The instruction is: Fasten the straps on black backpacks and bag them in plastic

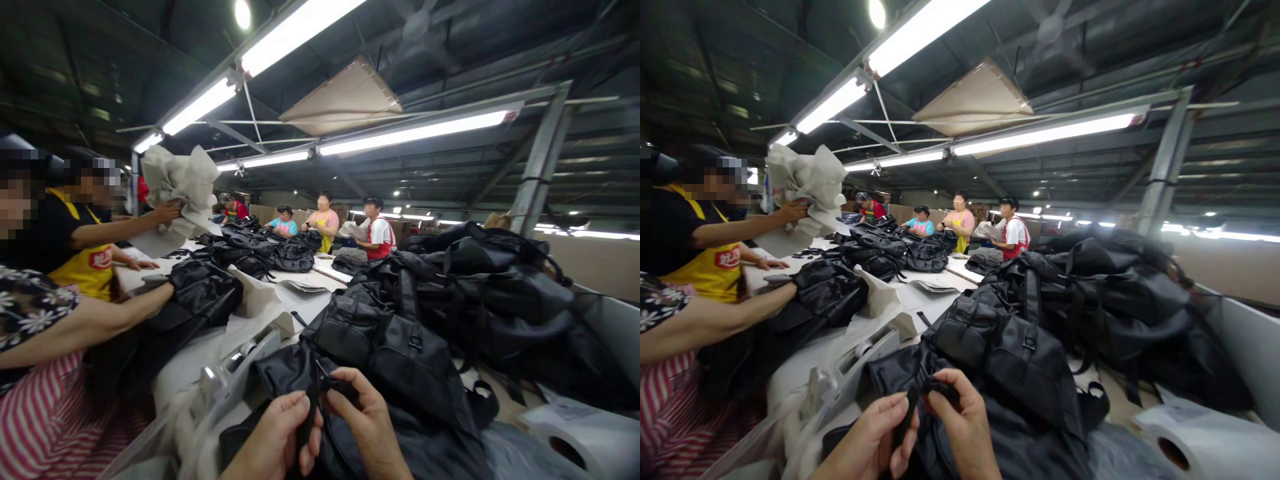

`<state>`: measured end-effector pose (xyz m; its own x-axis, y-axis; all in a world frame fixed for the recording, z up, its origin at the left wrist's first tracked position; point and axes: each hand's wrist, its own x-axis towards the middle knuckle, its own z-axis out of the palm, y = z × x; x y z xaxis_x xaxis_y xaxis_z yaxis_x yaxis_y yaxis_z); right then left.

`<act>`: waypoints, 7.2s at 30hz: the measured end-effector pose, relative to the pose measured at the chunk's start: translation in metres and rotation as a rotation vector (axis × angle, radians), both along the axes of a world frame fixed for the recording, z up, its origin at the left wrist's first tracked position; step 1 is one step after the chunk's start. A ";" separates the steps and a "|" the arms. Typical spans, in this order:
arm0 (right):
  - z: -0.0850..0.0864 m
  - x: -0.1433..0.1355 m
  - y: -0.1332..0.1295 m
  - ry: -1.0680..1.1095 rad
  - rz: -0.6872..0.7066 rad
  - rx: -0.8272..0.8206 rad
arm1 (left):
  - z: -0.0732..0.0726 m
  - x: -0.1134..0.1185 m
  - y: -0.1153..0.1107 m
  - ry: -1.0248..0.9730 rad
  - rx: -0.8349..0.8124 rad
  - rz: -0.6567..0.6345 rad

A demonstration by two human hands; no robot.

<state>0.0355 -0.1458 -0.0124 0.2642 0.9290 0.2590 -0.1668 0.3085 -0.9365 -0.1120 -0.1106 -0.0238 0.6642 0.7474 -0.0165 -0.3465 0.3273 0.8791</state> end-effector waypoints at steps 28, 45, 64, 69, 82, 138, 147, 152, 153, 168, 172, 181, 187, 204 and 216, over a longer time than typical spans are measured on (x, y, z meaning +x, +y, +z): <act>-0.005 0.005 -0.009 -0.317 0.287 0.024 | -0.009 -0.018 -0.004 -0.032 0.082 0.096; 0.002 -0.004 -0.017 -0.054 0.573 -0.325 | -0.004 -0.065 -0.019 0.141 0.510 -0.042; 0.001 -0.010 -0.014 -0.142 0.622 -0.349 | -0.024 -0.101 -0.028 0.002 0.552 -0.047; -0.002 -0.013 -0.013 -0.156 0.624 -0.323 | -0.018 -0.102 -0.030 0.016 0.563 -0.032; 0.002 -0.019 -0.016 -0.247 0.558 -0.281 | 0.011 -0.071 -0.022 0.244 0.610 0.153; 0.007 -0.021 -0.022 -0.261 0.521 -0.107 | 0.021 -0.072 -0.009 0.335 0.358 0.007; 0.008 -0.029 -0.023 -0.125 0.556 -0.100 | 0.046 -0.074 -0.015 0.278 0.183 -0.021; 0.003 -0.031 -0.021 -0.174 0.481 -0.113 | 0.046 -0.071 -0.010 0.246 0.050 0.135; 0.002 -0.031 -0.021 -0.173 0.484 -0.116 | 0.046 -0.072 -0.010 0.276 0.094 0.129; -0.010 -0.033 -0.017 -0.160 0.529 -0.163 | 0.062 -0.079 -0.018 0.701 0.384 0.003; -0.011 -0.032 -0.017 -0.172 0.519 -0.161 | 0.057 -0.076 -0.016 0.678 0.330 0.015; -0.010 -0.032 -0.016 -0.170 0.532 -0.147 | 0.047 -0.078 -0.016 0.769 0.563 0.031; -0.012 -0.031 -0.015 -0.188 0.478 -0.131 | 0.041 -0.075 -0.020 0.791 0.749 0.171; -0.006 -0.027 -0.016 -0.294 0.392 -0.095 | 0.030 -0.071 -0.002 0.540 0.333 0.028; -0.011 -0.026 -0.012 -0.301 0.365 -0.086 | 0.026 -0.070 0.008 0.504 0.360 0.016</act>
<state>0.0091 -0.1583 -0.0230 -0.1582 0.9685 0.1923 0.0325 0.1998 -0.9793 -0.1817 -0.1023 0.0018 0.6290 0.7742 -0.0703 0.1374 -0.0217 0.9903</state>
